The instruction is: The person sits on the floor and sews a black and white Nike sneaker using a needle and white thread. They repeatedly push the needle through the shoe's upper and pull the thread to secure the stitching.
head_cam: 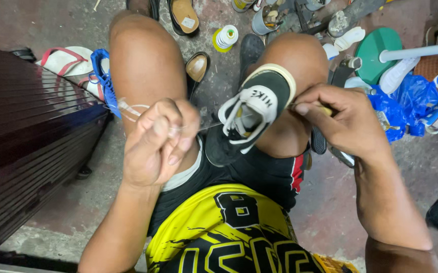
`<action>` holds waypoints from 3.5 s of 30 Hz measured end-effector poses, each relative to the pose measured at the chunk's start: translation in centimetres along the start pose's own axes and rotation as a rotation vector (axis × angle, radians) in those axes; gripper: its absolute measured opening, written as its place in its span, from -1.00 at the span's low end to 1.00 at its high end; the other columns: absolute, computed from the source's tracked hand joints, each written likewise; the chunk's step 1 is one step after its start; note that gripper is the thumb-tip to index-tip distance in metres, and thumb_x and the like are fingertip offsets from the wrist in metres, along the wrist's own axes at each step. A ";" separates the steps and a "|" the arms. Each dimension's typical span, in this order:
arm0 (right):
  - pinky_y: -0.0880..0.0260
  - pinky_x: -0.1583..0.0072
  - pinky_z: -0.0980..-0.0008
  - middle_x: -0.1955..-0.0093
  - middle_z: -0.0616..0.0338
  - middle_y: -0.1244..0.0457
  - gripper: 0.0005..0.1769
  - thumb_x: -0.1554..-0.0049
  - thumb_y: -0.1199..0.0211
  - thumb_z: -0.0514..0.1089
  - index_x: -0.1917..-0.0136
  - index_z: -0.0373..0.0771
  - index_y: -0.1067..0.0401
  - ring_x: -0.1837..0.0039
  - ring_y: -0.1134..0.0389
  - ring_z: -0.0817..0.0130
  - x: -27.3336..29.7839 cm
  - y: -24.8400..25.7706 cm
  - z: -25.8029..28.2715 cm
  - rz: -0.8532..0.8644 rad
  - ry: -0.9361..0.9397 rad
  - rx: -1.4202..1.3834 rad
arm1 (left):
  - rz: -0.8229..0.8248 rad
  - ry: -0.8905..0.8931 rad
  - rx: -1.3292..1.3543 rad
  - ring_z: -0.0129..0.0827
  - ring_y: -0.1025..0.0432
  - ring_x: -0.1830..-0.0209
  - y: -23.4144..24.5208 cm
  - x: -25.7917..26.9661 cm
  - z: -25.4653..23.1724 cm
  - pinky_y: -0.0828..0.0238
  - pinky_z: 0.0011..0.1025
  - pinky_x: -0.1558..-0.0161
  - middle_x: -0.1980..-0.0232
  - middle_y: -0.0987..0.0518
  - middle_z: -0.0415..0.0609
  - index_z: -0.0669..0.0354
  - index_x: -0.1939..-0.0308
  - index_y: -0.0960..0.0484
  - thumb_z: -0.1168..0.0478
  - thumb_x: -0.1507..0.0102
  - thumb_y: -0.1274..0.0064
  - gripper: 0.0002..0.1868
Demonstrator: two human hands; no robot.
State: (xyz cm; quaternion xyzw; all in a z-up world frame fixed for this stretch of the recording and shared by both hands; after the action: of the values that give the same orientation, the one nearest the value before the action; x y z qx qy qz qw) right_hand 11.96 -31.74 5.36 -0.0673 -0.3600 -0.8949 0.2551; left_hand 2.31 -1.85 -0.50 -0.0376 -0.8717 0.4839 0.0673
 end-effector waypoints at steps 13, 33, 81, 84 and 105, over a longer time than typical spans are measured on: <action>-0.44 -0.01 0.32 0.04 0.07 -0.39 -0.89 -0.22 -0.27 -0.28 -0.05 -0.29 -0.51 0.03 -0.45 0.12 -1.5 -2.2 3.8 0.001 0.432 0.129 | -0.284 -0.138 -1.265 -0.46 -0.41 0.51 -2.6 -0.8 2.9 -0.36 -0.41 0.37 0.45 -0.53 -0.06 0.28 -0.05 -0.67 0.28 -0.38 -0.04 -0.78; -0.33 0.18 0.25 0.18 0.16 -0.33 -0.85 -0.15 -0.39 -0.12 0.03 -0.18 -0.52 0.20 -0.39 0.15 -4.1 -1.8 4.2 0.090 0.473 0.332 | -0.281 0.013 -1.232 -0.39 -0.45 0.58 -1.5 -3.3 2.8 -0.34 -0.41 0.46 0.54 -0.53 0.01 0.34 0.39 -0.61 0.39 -0.20 -0.06 -0.92; -0.37 0.17 0.20 0.21 0.27 -0.28 -0.75 -0.03 -0.33 0.14 0.19 -0.03 -0.49 0.15 -0.41 0.22 -2.0 -1.9 4.0 0.021 0.665 0.456 | 0.141 -0.485 -1.720 -0.26 -0.47 0.17 -7.9 -3.9 0.9 -0.42 -0.37 0.13 0.06 -0.58 -0.15 0.15 0.03 -0.59 0.38 -0.34 -0.23 -0.83; -0.41 0.14 0.23 0.02 0.21 -0.27 -0.52 0.04 -0.42 0.26 0.01 -0.09 -0.53 0.14 -0.38 0.35 -3.1 -3.7 4.1 0.001 0.797 0.191 | 0.015 -0.417 -1.624 -0.31 -0.44 0.22 -7.3 -3.8 0.5 -0.39 -0.39 0.15 0.17 -0.53 -0.07 0.21 0.01 -0.59 0.38 -0.32 -0.20 -0.82; -0.32 0.12 0.25 0.16 0.10 -0.30 -0.86 -0.17 -0.44 -0.25 0.06 -0.23 -0.48 0.16 -0.35 0.22 -2.4 -5.5 2.4 -0.183 0.567 0.083 | 0.208 -0.366 -1.572 -0.28 -0.37 0.12 -7.5 -4.5 0.3 -0.46 -0.45 0.11 -0.30 -0.40 0.08 0.16 -0.55 0.00 0.38 -0.20 -0.43 0.03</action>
State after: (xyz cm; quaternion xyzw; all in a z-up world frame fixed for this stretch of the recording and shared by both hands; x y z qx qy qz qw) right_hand 11.13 -25.75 3.05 0.2284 -0.3151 -0.8818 0.2663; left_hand 6.73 -6.60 5.35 -0.0748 -0.9459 -0.2673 -0.1677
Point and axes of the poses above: each hand's wrist, its own x-axis away from the middle knuckle, its own y-axis out of the back of the hand, z = x × y, the point moved 2 cm from there along -x, towards the middle knuckle
